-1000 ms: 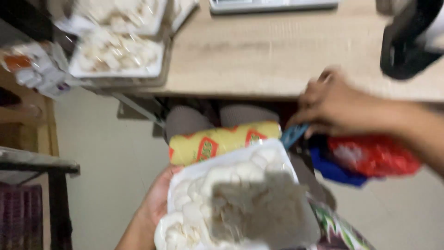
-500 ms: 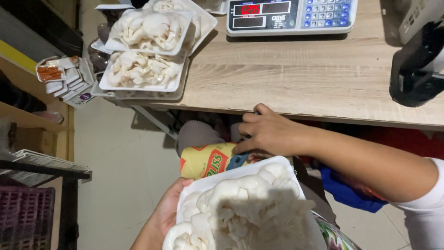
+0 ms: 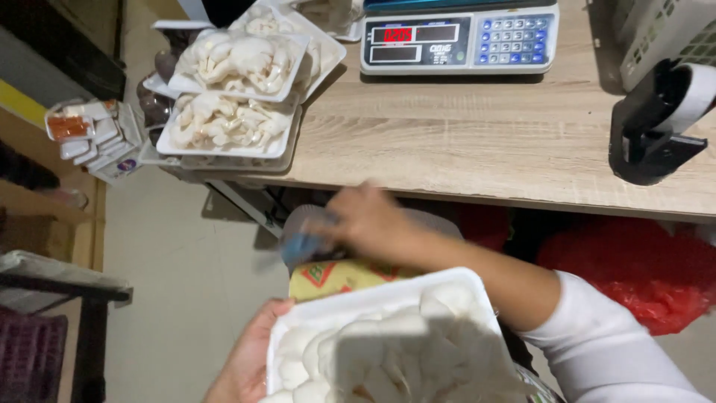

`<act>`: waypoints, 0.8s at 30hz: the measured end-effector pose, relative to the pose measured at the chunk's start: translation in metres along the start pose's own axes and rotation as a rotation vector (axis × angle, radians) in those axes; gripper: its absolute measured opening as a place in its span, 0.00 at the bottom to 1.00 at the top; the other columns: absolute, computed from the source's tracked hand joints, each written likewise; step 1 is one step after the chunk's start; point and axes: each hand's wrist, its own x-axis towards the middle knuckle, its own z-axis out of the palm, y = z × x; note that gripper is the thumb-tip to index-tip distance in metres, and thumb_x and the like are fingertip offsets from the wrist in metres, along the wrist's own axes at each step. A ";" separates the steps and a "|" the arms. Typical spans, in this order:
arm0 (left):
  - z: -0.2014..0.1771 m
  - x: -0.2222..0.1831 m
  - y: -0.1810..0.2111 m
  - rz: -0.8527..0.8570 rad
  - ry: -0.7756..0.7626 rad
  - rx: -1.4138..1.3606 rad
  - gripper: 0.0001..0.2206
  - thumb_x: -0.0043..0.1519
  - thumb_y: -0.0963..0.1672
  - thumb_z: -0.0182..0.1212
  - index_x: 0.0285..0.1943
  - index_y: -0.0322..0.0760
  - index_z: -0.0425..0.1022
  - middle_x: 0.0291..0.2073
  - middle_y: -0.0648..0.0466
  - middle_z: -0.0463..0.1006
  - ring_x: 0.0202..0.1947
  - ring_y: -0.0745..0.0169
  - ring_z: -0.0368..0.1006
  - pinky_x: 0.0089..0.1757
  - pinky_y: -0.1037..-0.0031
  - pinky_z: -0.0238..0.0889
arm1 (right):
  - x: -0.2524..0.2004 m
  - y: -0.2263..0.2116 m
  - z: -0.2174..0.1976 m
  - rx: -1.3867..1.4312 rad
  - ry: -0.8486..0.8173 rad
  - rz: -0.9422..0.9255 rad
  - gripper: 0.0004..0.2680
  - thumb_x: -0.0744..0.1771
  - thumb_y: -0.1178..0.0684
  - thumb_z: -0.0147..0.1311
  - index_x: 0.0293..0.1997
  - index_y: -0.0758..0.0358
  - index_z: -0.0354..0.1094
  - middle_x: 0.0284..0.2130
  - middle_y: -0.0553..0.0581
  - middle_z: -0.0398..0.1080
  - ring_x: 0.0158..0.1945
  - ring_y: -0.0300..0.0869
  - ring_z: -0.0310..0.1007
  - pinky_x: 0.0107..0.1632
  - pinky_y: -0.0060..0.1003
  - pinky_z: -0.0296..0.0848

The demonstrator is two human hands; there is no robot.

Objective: Packaging fresh mushrooms into white foam trays, wrapping them with clear plastic film, and weighing them on a digital scale.

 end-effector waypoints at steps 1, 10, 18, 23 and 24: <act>0.006 -0.005 0.006 -0.003 -0.002 -0.013 0.33 0.55 0.51 0.46 0.69 0.28 0.70 0.57 0.33 0.75 0.54 0.37 0.70 0.59 0.53 0.61 | -0.021 0.025 -0.018 0.007 -0.009 -0.007 0.18 0.65 0.47 0.65 0.61 0.31 0.67 0.35 0.48 0.69 0.37 0.48 0.69 0.32 0.50 0.61; 0.044 0.014 0.038 0.539 -0.516 0.544 0.28 0.58 0.49 0.57 0.60 0.20 0.75 0.59 0.28 0.77 0.59 0.34 0.75 0.58 0.50 0.68 | -0.169 0.133 -0.146 -0.580 -0.391 0.876 0.14 0.68 0.42 0.56 0.61 0.31 0.72 0.42 0.51 0.77 0.49 0.58 0.70 0.45 0.53 0.60; 0.061 -0.003 0.026 0.832 -0.899 1.017 0.22 0.72 0.49 0.41 0.63 0.29 0.73 0.60 0.38 0.77 0.63 0.39 0.74 0.61 0.55 0.70 | -0.113 0.046 -0.210 0.664 -0.049 1.101 0.15 0.69 0.50 0.50 0.62 0.60 0.68 0.55 0.53 0.73 0.58 0.37 0.68 0.61 0.31 0.62; 0.044 -0.014 0.013 0.979 -0.804 1.136 0.20 0.71 0.53 0.46 0.44 0.31 0.68 0.40 0.45 0.71 0.42 0.50 0.68 0.45 0.62 0.62 | -0.095 0.004 -0.171 1.802 -0.395 1.013 0.34 0.64 0.24 0.46 0.71 0.61 0.55 0.64 0.65 0.67 0.64 0.53 0.69 0.59 0.51 0.72; 0.042 -0.015 0.012 1.067 -0.749 1.238 0.21 0.70 0.53 0.42 0.28 0.37 0.62 0.23 0.57 0.64 0.22 0.62 0.60 0.28 0.69 0.54 | -0.088 -0.003 -0.165 2.036 -0.499 0.954 0.35 0.65 0.24 0.41 0.72 0.65 0.52 0.64 0.67 0.65 0.65 0.52 0.67 0.60 0.48 0.72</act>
